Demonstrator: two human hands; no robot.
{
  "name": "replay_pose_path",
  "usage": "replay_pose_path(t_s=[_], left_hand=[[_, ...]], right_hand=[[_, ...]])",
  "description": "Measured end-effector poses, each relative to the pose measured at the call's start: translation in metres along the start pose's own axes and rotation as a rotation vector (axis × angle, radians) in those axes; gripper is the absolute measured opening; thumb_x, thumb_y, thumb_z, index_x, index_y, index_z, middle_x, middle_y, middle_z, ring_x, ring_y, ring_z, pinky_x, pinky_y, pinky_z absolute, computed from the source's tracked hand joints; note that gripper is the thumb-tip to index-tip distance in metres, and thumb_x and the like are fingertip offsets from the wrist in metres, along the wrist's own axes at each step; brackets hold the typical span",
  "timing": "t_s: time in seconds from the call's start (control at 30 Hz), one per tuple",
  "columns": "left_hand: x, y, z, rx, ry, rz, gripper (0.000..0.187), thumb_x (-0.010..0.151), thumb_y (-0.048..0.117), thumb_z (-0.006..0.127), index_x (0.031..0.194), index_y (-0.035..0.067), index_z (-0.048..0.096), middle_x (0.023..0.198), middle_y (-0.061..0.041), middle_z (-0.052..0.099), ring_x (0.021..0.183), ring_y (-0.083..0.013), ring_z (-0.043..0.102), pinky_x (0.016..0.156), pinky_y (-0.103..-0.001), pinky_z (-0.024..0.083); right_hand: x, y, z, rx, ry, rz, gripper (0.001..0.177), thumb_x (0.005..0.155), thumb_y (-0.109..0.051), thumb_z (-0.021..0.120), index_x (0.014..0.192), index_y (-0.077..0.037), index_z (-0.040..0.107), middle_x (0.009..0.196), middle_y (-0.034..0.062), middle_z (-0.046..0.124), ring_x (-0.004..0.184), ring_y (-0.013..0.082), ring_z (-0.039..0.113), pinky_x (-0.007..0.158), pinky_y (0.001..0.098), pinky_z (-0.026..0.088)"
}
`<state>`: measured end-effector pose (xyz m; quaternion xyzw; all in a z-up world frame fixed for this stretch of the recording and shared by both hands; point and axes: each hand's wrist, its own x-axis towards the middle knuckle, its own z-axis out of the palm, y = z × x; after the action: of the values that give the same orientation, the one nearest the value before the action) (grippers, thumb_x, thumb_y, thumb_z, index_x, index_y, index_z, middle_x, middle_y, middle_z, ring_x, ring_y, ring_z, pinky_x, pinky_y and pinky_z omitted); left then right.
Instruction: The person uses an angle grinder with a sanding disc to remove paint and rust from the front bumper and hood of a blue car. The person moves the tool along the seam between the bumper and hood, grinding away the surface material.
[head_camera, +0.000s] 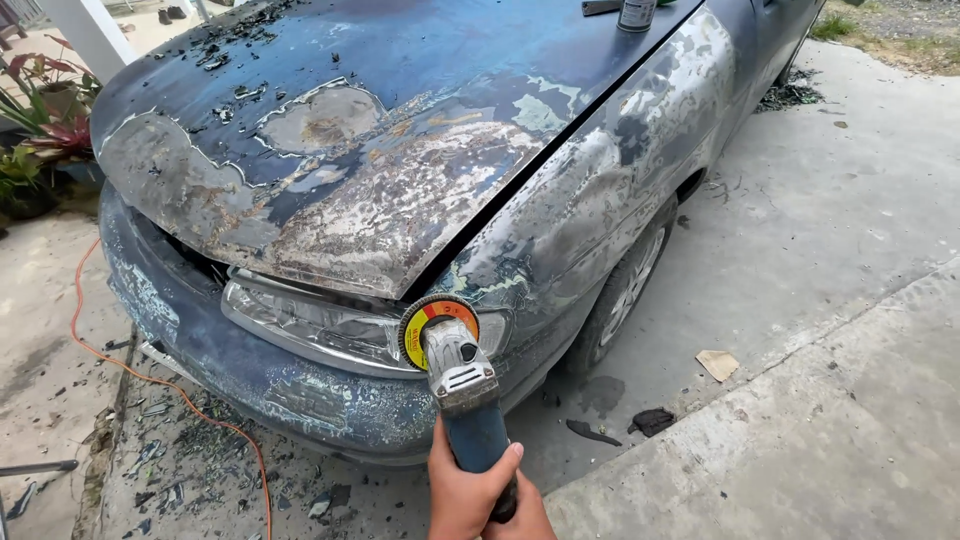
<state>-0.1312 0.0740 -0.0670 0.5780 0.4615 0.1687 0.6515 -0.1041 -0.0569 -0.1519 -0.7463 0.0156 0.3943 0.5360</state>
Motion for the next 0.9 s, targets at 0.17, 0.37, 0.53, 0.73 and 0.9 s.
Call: replay_pose_path(t_s=[0.17,0.37,0.53,0.73,0.9], left_hand=[[0.011,0.012,0.005,0.047,0.031,-0.064,0.092,0.059,0.018,0.096,0.143,0.023,0.059,0.113,-0.007,0.075,0.095,-0.0274,0.073,0.081,-0.039,0.057],[0.024,-0.022,0.016,0.073,0.058,0.199,0.069,0.058,0.025,0.093,0.123,0.020,0.069,0.095,-0.003,0.074,0.080,-0.0179,0.068,0.075,-0.034,0.057],[0.034,-0.020,0.025,0.036,0.086,0.190,0.064,0.061,0.020,0.093,0.120,0.016,0.069,0.095,-0.007,0.077,0.083,-0.0210,0.073,0.078,-0.036,0.058],[0.044,-0.013,0.031,0.113,0.132,0.293,0.057,0.060,0.023,0.092,0.111,0.014,0.068,0.089,-0.005,0.072,0.076,-0.0188,0.066,0.072,-0.034,0.056],[0.043,-0.011,0.037,0.109,0.130,0.287,0.052,0.061,0.022,0.092,0.107,0.014,0.069,0.084,-0.005,0.072,0.073,-0.0185,0.065,0.070,-0.034,0.056]], right_hand=[[0.023,-0.062,0.042,-0.030,0.054,0.013,0.065,0.077,-0.043,0.073,0.141,-0.050,0.061,0.128,-0.0098,0.072,0.112,0.0275,0.072,0.102,0.0489,0.064],[0.033,-0.016,0.030,0.033,-0.059,0.010,0.065,0.076,-0.036,0.075,0.140,-0.040,0.062,0.127,-0.0047,0.074,0.111,0.0261,0.073,0.097,0.0440,0.064],[0.072,-0.019,0.021,0.255,-0.339,-0.172,0.077,0.077,-0.020,0.082,0.149,-0.017,0.056,0.134,0.0115,0.075,0.122,0.0323,0.074,0.099,0.0414,0.063],[0.104,0.005,0.040,0.334,-0.313,-0.318,0.042,0.074,-0.002,0.075,0.115,-0.003,0.067,0.063,0.0150,0.062,0.049,0.0202,0.055,0.047,0.0361,0.042],[0.096,-0.012,0.028,0.191,-0.250,-0.380,0.063,0.070,-0.015,0.077,0.132,-0.012,0.069,0.113,0.0065,0.084,0.105,0.0156,0.078,0.082,0.0324,0.061]])
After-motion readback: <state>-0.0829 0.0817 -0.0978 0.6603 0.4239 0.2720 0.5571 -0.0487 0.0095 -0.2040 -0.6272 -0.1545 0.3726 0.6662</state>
